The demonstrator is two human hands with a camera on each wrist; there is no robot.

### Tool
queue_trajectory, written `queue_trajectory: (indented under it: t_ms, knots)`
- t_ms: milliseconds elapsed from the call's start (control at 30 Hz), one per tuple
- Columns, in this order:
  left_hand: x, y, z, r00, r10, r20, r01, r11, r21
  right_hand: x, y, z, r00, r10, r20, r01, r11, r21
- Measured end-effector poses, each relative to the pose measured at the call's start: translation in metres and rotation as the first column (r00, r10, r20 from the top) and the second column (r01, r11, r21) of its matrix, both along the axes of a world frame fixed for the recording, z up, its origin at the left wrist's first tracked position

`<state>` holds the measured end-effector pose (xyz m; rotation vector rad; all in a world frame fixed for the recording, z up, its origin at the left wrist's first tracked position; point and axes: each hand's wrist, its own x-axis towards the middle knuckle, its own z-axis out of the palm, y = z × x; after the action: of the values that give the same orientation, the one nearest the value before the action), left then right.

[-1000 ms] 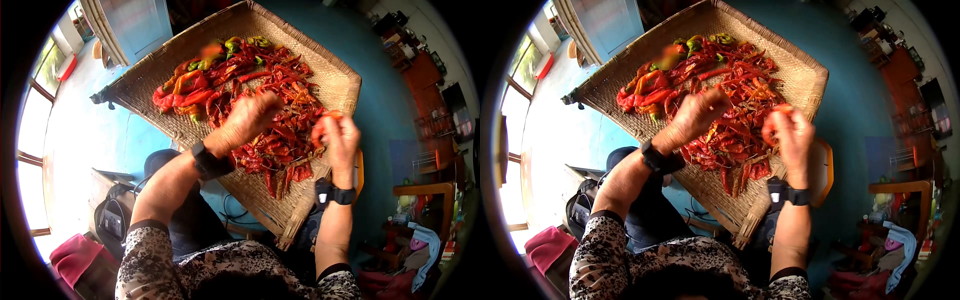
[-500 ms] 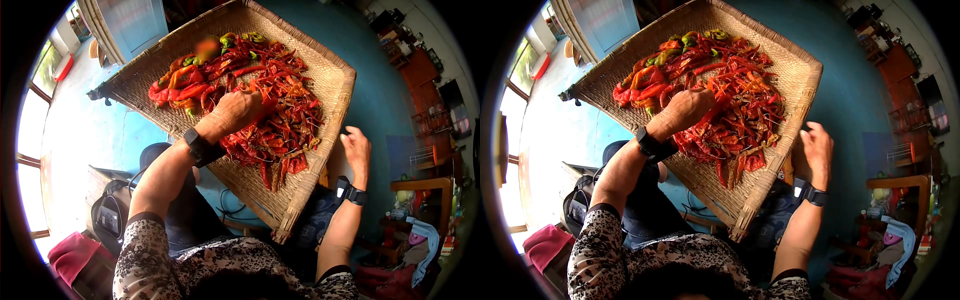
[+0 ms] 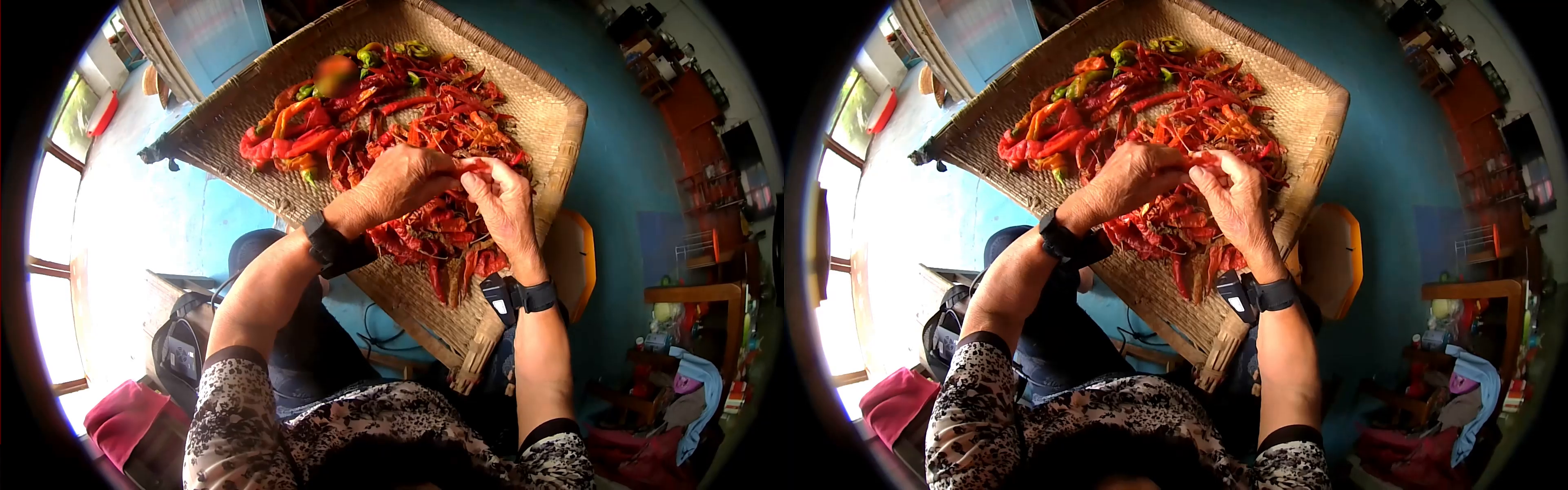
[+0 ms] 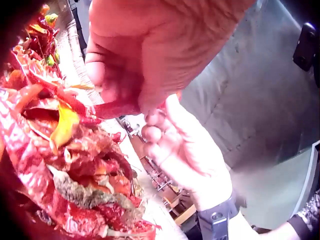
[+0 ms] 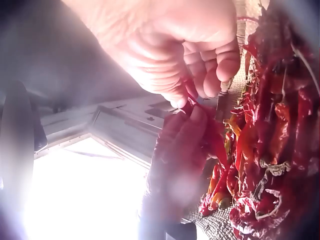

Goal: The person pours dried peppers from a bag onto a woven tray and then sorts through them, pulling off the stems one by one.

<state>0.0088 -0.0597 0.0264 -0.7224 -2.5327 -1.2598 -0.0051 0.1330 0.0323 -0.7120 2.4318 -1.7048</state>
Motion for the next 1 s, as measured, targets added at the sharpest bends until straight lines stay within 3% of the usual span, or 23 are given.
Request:
queue_trajectory:
  t_ms: [100, 133, 200, 333, 400, 467, 533, 567, 633, 667, 700, 733, 767, 800, 833, 867, 900, 1000]
  knots:
    - [0.0, 0.009, -0.006, 0.997, -0.064, -0.045, 0.062, 0.997, -0.042, 0.003, 0.004, 0.002, 0.996, -0.034, -0.079, 0.034, 0.999, -0.004]
    - [0.001, 0.008, -0.005, 0.997, -0.065, -0.046, 0.063, 0.997, -0.039, 0.004, 0.007, 0.002, 0.989, -0.071, -0.133, 0.06, 0.995, -0.08]
    - [0.002, 0.005, 0.002, 0.999, -0.017, -0.038, 0.013, 0.995, -0.096, 0.002, 0.03, 0.018, 0.948, -0.248, -0.198, 0.237, 0.968, -0.077]
    - [0.0, -0.003, -0.005, 0.987, -0.013, 0.16, 0.085, 0.89, -0.447, -0.011, 0.095, 0.028, 0.718, -0.513, -0.47, 0.555, 0.83, -0.058]
    - [0.002, 0.001, -0.019, 0.992, -0.033, 0.119, 0.083, 0.892, -0.444, -0.011, 0.127, 0.026, 0.672, -0.527, -0.52, 0.684, 0.711, 0.162]
    - [0.004, -0.001, -0.022, 0.996, -0.053, 0.076, 0.081, 0.893, -0.442, -0.008, 0.148, 0.021, 0.674, -0.496, -0.548, 0.736, 0.381, 0.56]
    - [0.002, -0.008, -0.02, 0.99, -0.08, 0.116, 0.114, 0.939, -0.325, 0.004, 0.148, 0.02, 0.705, -0.426, -0.567, 0.699, 0.279, 0.658]
    - [-0.001, -0.007, -0.024, 0.997, -0.029, 0.074, 0.052, 0.945, -0.324, 0.005, 0.143, 0.02, 0.724, -0.414, -0.552, 0.688, 0.368, 0.626]
    - [0.002, -0.003, -0.004, 0.991, 0.022, 0.13, -0.01, 0.996, -0.092, 0.002, 0.127, 0.015, 0.77, -0.307, -0.559, 0.577, 0.708, 0.407]
    - [0.004, 0.001, 0.005, 0.986, 0.018, 0.163, -0.019, 1.0, 0.004, -0.005, 0.119, 0.001, 0.855, -0.286, -0.433, 0.422, 0.869, 0.26]
    - [0.003, 0.005, 0.004, 0.996, 0.004, 0.089, -0.011, 0.996, 0.084, 0.005, 0.092, 0.007, 0.949, -0.285, -0.132, 0.299, 0.949, 0.096]
    - [0.007, 0.01, 0.012, 0.957, -0.045, 0.287, -0.013, 0.98, 0.197, 0.008, 0.075, 0.006, 0.979, -0.174, -0.107, 0.178, 0.984, 0.03]
    - [0.004, 0.015, -0.002, 0.931, -0.179, 0.318, 0.029, 0.905, 0.424, 0.01, 0.058, -0.002, 0.994, -0.093, -0.053, 0.089, 0.993, -0.075]
    - [0.007, 0.023, 0.001, 0.899, -0.242, 0.365, 0.016, 0.852, 0.524, 0.013, 0.043, -0.003, 0.999, -0.02, -0.032, 0.016, 0.993, -0.116]
    - [0.01, 0.031, 0.007, 0.865, -0.263, 0.427, -0.035, 0.818, 0.574, 0.011, 0.034, -0.008, 0.992, 0.01, -0.122, -0.017, 0.998, -0.063]
    - [0.007, 0.032, -0.001, 0.877, -0.259, 0.406, -0.027, 0.815, 0.579, 0.012, 0.031, -0.001, 0.99, 0.034, -0.134, -0.021, 0.995, 0.1]
    - [0.004, 0.037, -0.003, 0.897, -0.262, 0.357, -0.006, 0.799, 0.601, 0.007, 0.025, -0.015, 0.922, -0.033, -0.385, 0.057, 0.997, 0.051]
    - [-0.005, 0.048, -0.015, 0.943, -0.255, 0.214, 0.068, 0.778, 0.624, 0.003, 0.024, -0.015, 0.932, -0.125, -0.339, 0.161, 0.984, 0.079]
